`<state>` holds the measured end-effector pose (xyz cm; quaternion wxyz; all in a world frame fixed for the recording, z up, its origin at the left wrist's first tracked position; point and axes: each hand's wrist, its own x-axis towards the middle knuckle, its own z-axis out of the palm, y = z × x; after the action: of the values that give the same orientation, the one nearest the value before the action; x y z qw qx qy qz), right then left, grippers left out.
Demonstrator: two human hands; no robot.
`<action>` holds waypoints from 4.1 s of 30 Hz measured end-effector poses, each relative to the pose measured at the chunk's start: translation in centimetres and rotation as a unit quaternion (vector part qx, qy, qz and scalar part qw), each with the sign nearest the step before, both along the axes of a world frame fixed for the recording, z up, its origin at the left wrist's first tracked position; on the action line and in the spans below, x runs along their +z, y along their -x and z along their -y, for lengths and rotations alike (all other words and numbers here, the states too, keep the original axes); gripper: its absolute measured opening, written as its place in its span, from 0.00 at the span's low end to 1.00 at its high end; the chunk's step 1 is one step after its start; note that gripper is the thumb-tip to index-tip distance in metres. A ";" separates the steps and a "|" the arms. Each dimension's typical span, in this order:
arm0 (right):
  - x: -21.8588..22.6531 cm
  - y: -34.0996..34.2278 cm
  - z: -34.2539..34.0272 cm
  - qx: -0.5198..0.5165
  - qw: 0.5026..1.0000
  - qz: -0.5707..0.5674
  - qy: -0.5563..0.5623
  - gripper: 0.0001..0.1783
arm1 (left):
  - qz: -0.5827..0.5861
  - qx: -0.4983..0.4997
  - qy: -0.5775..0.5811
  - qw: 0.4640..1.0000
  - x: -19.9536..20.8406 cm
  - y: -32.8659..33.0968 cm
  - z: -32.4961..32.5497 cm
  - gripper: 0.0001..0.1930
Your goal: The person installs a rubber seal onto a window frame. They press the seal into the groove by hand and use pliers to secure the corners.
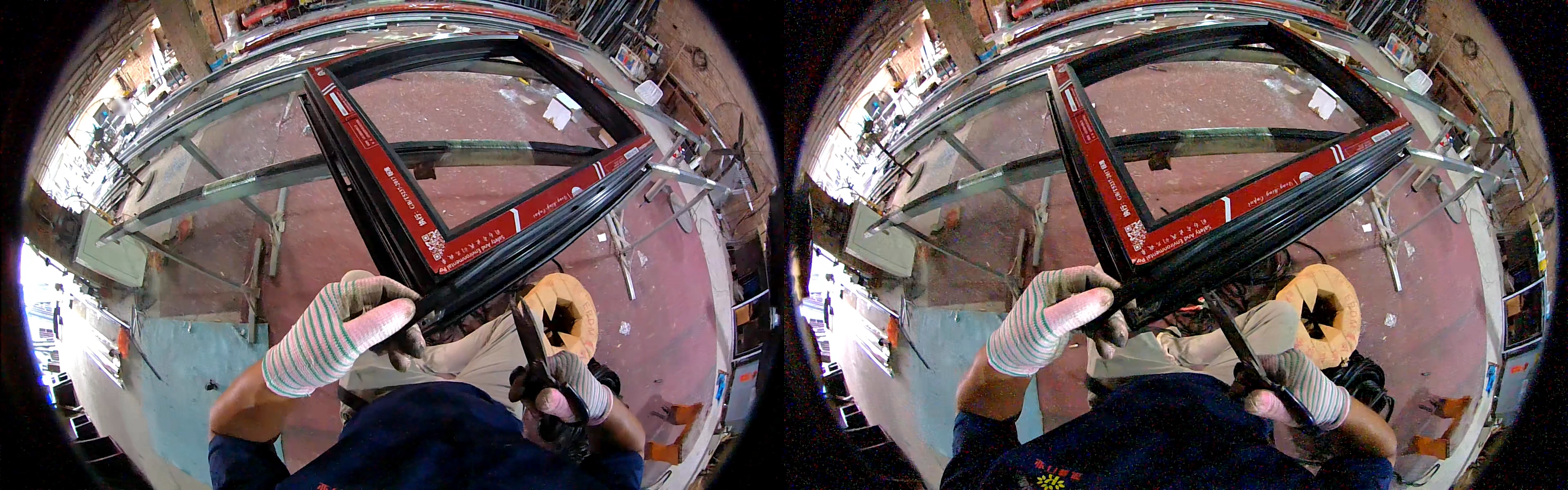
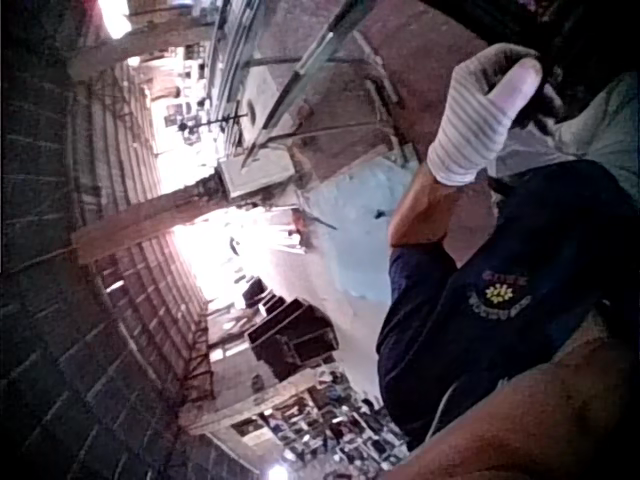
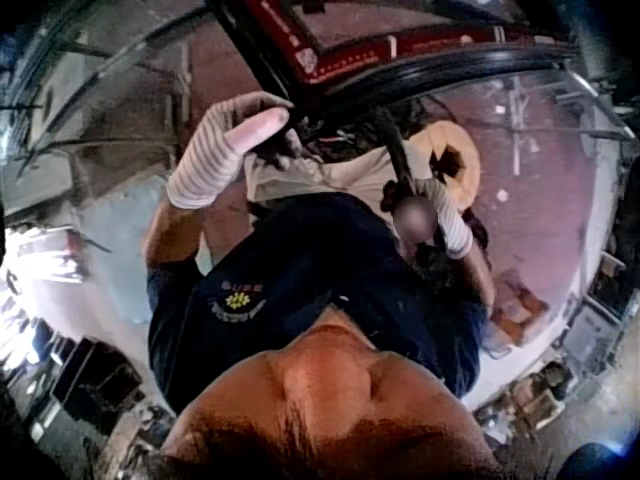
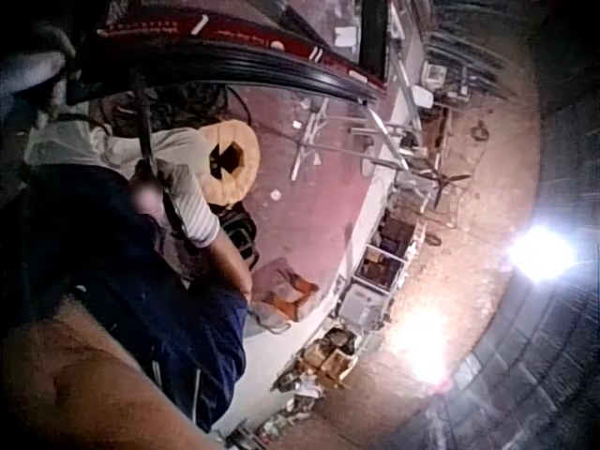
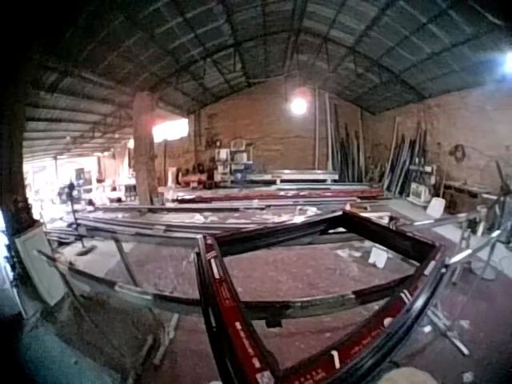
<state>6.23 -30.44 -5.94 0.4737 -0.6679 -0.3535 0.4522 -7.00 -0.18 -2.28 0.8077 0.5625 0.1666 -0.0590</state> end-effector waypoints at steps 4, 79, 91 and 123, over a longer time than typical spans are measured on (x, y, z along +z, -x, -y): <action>-1.0 -0.3 1.2 0.017 0.999 -0.030 0.027 0.42 | -0.002 0.015 -0.058 0.998 0.2 0.4 0.9 0.14; -59.2 -14.3 17.8 -0.486 0.828 0.046 0.277 0.24 | 0.142 0.047 -0.185 0.971 -4.8 3.9 -3.5 0.30; -42.7 -10.6 10.1 -0.466 0.812 0.267 0.229 0.22 | -0.014 0.124 -0.166 0.978 -1.8 -1.9 0.6 0.07; -76.0 -13.4 -15.5 -0.275 0.861 -0.205 0.377 0.20 | 0.029 0.320 -0.609 0.725 -9.1 -3.9 0.5 0.31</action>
<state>19.63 -14.97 -81.95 0.3524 -0.7578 0.1467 0.5292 -3.12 -0.67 -11.41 0.2667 0.8482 0.3132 0.3337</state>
